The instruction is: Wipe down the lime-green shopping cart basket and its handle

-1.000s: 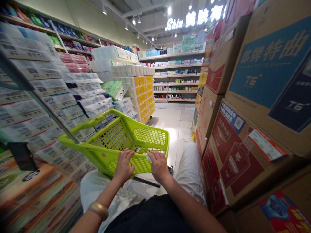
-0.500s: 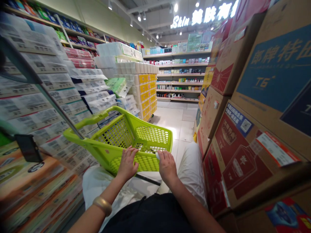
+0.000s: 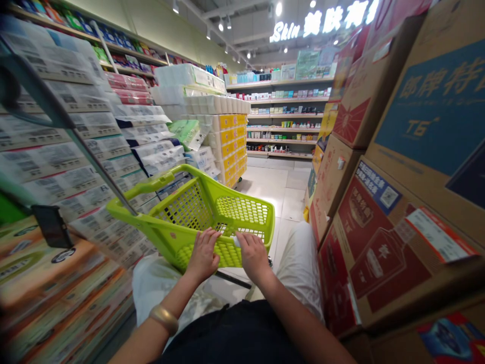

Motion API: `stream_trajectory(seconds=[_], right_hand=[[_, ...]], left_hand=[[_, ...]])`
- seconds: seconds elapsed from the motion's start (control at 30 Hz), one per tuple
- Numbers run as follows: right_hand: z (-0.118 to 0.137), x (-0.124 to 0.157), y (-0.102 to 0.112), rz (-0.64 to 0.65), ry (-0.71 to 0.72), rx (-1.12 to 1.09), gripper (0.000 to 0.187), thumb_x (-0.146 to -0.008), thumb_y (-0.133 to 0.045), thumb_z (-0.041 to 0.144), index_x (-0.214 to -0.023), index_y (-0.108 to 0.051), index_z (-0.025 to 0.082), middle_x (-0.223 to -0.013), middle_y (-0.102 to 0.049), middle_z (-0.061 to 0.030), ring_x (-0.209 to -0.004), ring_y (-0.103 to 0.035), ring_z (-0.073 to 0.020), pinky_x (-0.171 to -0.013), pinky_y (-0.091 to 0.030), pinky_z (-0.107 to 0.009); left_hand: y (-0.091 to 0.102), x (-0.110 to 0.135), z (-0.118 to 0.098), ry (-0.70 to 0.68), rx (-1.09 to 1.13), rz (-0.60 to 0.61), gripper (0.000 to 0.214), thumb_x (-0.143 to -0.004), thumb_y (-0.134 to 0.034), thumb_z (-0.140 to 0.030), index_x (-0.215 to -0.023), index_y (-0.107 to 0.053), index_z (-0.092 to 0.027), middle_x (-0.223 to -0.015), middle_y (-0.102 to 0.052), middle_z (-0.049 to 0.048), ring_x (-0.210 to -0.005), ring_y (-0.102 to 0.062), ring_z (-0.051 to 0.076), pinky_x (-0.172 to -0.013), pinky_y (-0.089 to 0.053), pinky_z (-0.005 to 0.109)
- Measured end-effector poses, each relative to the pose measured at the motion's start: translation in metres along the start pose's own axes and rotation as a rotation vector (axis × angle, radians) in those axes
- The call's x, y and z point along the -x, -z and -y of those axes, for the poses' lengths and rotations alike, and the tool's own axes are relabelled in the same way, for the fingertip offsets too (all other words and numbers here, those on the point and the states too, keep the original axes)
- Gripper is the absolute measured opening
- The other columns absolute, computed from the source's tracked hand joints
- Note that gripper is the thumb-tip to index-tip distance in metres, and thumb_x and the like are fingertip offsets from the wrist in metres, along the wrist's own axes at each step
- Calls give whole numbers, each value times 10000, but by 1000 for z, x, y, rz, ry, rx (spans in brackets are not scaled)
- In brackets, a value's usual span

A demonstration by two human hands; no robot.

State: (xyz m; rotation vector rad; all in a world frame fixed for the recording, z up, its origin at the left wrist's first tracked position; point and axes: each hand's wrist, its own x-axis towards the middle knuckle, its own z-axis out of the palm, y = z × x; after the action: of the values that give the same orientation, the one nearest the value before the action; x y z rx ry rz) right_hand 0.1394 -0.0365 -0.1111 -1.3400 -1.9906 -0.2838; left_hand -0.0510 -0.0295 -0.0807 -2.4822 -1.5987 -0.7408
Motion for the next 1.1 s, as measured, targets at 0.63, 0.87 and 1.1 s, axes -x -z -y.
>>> stream_trajectory(seconds=[0.63,0.87,1.1], right_hand=[[26,-20,-9,-5,90,39,437,-861,-487,73,-1271,-583,190,-1114,-656,-98,-992,-552,-219,-913,-427,-347],[-20,23,14,-73,-55,59,472,-837,-430,11,-1242,-609,177,-1116,-661,-89,-1039,-550,-213,-928,-416,-336],[-3,10,8,-30,-65,76,484,-833,-454,37,-1260,-608,202,-1106,-654,-100,-1041,-537,-227,-946,-402,-360]], left_hand=[[-2,1,1,-2,34,-5,634,-642,-499,-68,-1269,-495,-156,-1290,-547,136,-1352,-371,304,-1189,-191,550],[-5,-2,4,0,45,1,637,-641,-511,-78,-1273,-501,-157,-1299,-539,132,-1366,-350,298,-1200,-168,539],[-5,-6,0,15,67,29,626,-658,-507,-85,-1280,-505,-147,-1320,-528,140,-1381,-338,301,-1201,-159,555]])
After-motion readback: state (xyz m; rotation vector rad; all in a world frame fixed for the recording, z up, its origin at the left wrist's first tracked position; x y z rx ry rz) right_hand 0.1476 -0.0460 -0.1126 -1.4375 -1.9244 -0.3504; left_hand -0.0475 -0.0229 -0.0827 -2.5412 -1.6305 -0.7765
